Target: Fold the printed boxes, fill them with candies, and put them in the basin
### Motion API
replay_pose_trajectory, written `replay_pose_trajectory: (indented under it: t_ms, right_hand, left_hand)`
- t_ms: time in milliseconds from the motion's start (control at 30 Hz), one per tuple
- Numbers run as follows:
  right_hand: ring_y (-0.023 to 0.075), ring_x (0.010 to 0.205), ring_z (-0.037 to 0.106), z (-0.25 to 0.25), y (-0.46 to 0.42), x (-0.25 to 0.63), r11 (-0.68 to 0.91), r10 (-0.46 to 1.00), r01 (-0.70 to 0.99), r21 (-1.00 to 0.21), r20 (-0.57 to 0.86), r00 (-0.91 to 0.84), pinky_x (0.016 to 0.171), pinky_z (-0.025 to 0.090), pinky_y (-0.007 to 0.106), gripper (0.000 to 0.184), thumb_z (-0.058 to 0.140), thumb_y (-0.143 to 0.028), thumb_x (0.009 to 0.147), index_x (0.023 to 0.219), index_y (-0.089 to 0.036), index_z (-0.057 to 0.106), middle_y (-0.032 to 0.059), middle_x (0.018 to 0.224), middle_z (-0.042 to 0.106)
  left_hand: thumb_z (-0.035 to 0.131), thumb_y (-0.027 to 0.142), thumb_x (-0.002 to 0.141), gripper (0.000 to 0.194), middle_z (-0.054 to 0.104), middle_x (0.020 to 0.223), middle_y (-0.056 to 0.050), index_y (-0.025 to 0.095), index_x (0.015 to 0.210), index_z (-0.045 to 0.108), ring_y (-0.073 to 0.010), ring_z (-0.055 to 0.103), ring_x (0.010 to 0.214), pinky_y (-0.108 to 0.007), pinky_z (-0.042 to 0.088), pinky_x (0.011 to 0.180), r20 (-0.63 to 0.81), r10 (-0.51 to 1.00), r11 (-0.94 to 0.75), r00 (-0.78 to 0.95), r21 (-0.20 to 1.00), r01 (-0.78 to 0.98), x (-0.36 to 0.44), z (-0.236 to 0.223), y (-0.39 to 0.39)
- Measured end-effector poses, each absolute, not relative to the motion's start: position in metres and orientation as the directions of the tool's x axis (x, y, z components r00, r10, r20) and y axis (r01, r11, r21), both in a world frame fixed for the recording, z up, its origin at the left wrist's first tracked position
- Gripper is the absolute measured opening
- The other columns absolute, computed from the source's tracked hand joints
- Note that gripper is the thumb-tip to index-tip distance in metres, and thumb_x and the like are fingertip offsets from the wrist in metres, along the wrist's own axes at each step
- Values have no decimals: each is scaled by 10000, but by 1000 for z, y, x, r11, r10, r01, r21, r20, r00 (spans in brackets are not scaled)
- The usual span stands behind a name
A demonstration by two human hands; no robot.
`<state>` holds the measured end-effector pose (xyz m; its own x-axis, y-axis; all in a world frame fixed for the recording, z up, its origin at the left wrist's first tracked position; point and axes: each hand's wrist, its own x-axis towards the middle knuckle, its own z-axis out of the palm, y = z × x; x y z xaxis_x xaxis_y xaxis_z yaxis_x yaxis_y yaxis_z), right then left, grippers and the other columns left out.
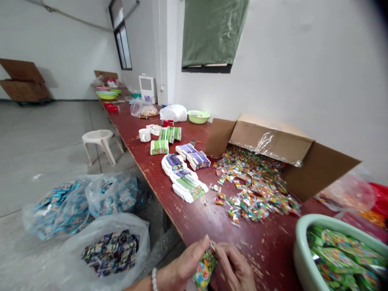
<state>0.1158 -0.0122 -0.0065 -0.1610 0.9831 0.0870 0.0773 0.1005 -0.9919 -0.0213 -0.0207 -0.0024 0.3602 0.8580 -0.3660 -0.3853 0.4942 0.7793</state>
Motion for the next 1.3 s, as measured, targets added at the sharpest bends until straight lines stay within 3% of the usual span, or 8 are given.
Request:
replay_pose_trajectory:
  t_ms: [100,300,500,700,900,1067,1200,1300]
  right_hand:
    - [121,423,541,0,-16,122,0,988,61,-998,-9,-154,397,426,218,347,734,-528,807,843,-183,746,30,664,673]
    - [158,426,572,2,-20,131,-277,945,-75,-958,-258,-202,393,461,262,398,787,-554,741,756,-174,669,19,617,657]
    - [195,716,664,-11,-23,139,-48,984,104,-993,-65,-168,621,539,278,307,819,-452,743,821,-163,754,77,826,729]
    - [166,577,617,-17,-23,137,-234,958,52,-971,-240,-159,521,498,256,378,851,-495,693,792,-150,731,50,703,715]
    - [127,445,545,-8,-19,122,-268,949,-31,-963,-258,-180,428,438,230,358,824,-505,722,766,-168,712,-3,567,646]
    - [143,606,636,3,-27,103,-120,983,-34,-992,-113,-146,566,525,241,291,778,-443,788,724,-171,694,22,716,711]
    - [142,706,651,3,-31,95,52,987,-6,-999,52,-154,624,536,244,217,681,-390,884,791,-197,715,26,874,714]
    - [168,889,677,-1,-31,97,212,968,123,-970,191,-162,821,538,293,130,682,-331,895,949,-220,722,34,1003,726]
  left_hand:
    - [437,820,821,746,599,622,-14,149,1061,661,-132,522,439,-221,396,398,-406,839,519,361,798,-307,-18,-1,-26]
    - [428,743,889,704,620,652,-33,129,1089,706,-122,567,464,-183,415,376,-330,848,418,415,898,-140,-28,10,-32]
    - [408,693,924,689,638,673,-47,160,1254,694,-111,544,448,-178,398,368,-322,850,427,416,884,-188,-30,-1,-36]
    - [394,703,925,706,617,591,-29,137,1205,710,-94,499,373,-162,340,343,-363,837,463,410,869,-176,-35,-3,-41]
    - [392,724,913,720,645,628,-44,129,1121,740,-109,535,390,-186,408,361,-317,860,382,399,919,-93,-50,3,-37]
    - [509,715,865,675,669,635,-34,146,1151,733,-136,579,452,-192,415,370,-370,858,429,355,898,-99,-51,6,-39]
    - [583,732,803,634,622,535,-35,117,712,706,-120,527,377,-200,402,349,-531,797,591,287,783,-193,-50,3,-36]
    - [691,629,770,503,637,534,-36,130,715,681,-156,555,377,-244,451,351,-631,732,681,256,676,-281,-46,-5,-29]
